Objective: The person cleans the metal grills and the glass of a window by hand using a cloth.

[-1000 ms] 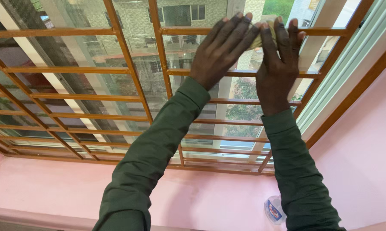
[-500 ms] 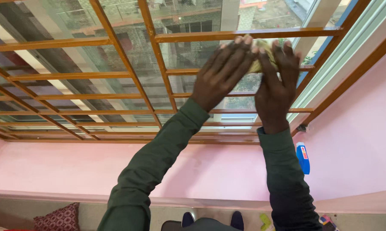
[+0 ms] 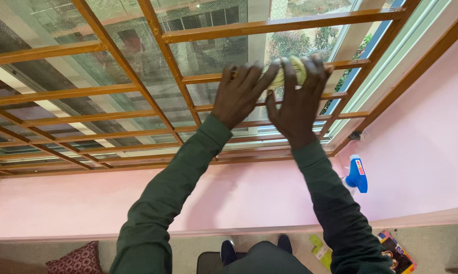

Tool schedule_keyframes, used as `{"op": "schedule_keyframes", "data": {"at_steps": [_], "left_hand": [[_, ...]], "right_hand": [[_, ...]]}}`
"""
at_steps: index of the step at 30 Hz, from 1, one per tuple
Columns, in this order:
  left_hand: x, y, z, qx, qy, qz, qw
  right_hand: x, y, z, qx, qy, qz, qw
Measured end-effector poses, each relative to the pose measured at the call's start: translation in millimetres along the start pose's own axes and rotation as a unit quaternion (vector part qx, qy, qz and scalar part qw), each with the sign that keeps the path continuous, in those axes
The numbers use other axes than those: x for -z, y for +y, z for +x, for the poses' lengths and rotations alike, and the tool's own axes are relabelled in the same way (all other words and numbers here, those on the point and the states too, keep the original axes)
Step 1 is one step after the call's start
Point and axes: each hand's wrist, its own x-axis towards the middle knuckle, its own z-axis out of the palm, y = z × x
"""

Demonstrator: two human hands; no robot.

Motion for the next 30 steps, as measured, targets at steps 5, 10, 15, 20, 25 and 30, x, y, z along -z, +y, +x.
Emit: {"op": "schedule_keyframes", "data": {"at_steps": [5, 10, 15, 20, 25, 30], "left_hand": [[45, -48, -50, 0.005, -0.017, 0.182, 0.983], [61, -51, -73, 0.035, -0.001, 0.254, 0.966], [19, 18, -49, 0.035, 0.085, 0.07, 0.993], [-24, 86, -7, 0.058, 0.083, -0.1, 0.99], [-41, 81, -16, 0.085, 0.015, -0.059, 0.994], [-38, 63, -43, 0.096, -0.022, -0.05, 0.994]], "right_hand": [[-42, -62, 4, 0.021, 0.02, 0.017, 0.999], [-41, -75, 6, 0.049, 0.005, 0.07, 0.996], [5, -28, -28, 0.035, 0.04, 0.089, 0.995], [27, 37, -54, -0.027, 0.028, -0.014, 0.999], [16, 50, -60, -0.036, -0.078, -0.023, 0.996], [-1, 25, -62, -0.034, -0.09, -0.019, 0.995]]}}
